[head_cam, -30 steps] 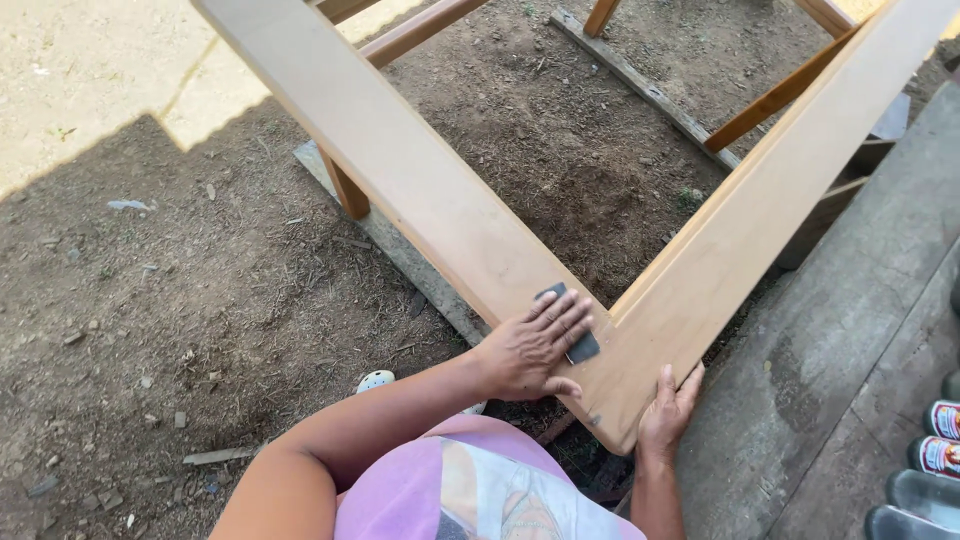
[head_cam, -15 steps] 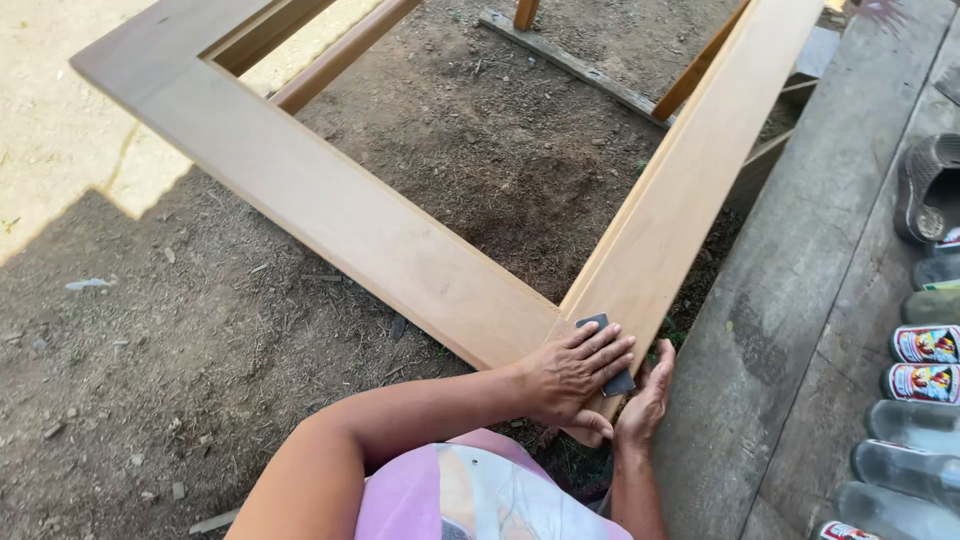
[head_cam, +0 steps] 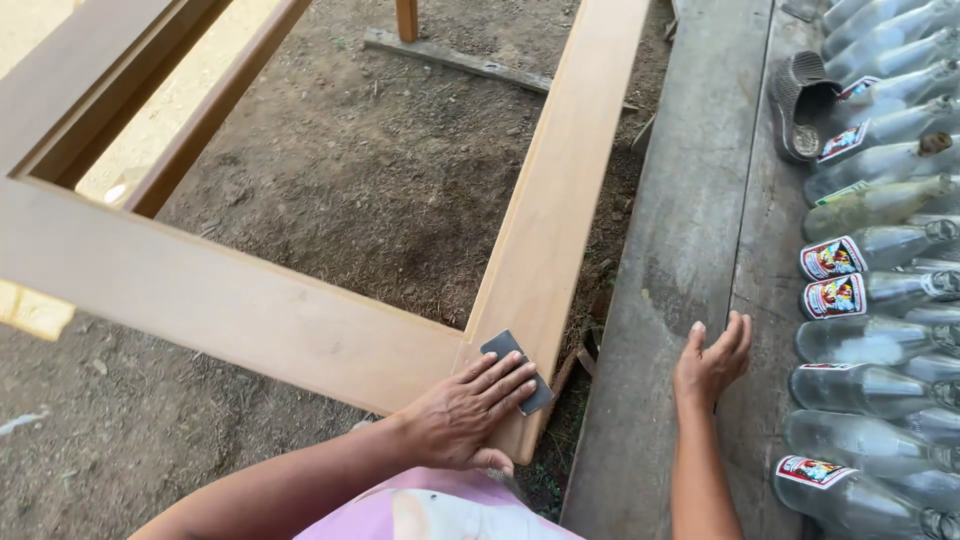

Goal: Sanding a wooden frame with a piece of sandpaper.

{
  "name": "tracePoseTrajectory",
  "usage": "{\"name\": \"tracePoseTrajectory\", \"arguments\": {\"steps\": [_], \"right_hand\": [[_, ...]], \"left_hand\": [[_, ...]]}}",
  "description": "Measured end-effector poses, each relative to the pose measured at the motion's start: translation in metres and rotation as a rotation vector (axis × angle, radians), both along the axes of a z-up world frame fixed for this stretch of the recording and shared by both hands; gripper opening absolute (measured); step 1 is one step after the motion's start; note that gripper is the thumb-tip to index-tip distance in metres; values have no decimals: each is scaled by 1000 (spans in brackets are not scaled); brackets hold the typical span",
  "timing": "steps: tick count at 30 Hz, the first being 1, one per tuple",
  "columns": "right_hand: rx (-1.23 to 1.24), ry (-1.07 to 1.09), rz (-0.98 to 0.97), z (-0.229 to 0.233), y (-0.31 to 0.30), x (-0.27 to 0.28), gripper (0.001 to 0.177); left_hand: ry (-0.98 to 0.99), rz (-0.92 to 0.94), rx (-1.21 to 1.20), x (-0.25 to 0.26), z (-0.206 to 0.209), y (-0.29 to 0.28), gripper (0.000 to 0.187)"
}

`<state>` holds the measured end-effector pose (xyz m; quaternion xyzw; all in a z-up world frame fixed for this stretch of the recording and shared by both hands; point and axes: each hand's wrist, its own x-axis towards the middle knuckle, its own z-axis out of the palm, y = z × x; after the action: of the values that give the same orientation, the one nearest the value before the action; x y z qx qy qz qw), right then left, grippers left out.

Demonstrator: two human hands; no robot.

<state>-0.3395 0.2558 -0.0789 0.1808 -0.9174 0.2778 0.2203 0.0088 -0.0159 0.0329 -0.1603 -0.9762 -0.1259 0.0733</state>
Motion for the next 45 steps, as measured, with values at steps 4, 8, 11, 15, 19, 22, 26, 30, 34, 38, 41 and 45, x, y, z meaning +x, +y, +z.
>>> {"name": "tracePoseTrajectory", "arguments": {"steps": [4,8,11,15,19,22,26,30,34,38,41,45], "right_hand": [[97,-43,-110,-25,-4,-20,57],[194,-92,-159,-34,-12,-19,58],[225,-127,-192,-31,-13,-10,58],[282,-122,-200,-18,-23,-10,58],[322,-85,-237,-22,-25,-11,58],[328,-95,-247,-19,-27,-11,57],[310,-86,-242,-16,-29,-10,57],[319,-90,-255,-16,-29,-10,56],[299,-81,-250,-13,-32,-10,56],[299,-91,-255,-12,-32,-9,57],[301,-97,-266,-13,-33,-10,57],[320,-105,-281,-15,-33,-10,57]], "left_hand": [[-133,20,150,-50,7,-17,117],[-110,25,116,-130,-14,-54,116],[-110,46,29,-202,-28,-82,118],[-124,101,-47,-292,-55,-113,121],[-129,144,-14,-367,-53,-140,123],[-180,168,-44,-418,-56,-160,123],[-154,213,-29,-475,-63,-182,122],[-146,259,20,-524,-67,-202,124],[-141,291,49,-565,-77,-218,124],[-115,346,110,-594,-75,-228,126],[-120,404,108,-618,-75,-234,126],[-154,486,107,-645,-80,-243,124]]}}
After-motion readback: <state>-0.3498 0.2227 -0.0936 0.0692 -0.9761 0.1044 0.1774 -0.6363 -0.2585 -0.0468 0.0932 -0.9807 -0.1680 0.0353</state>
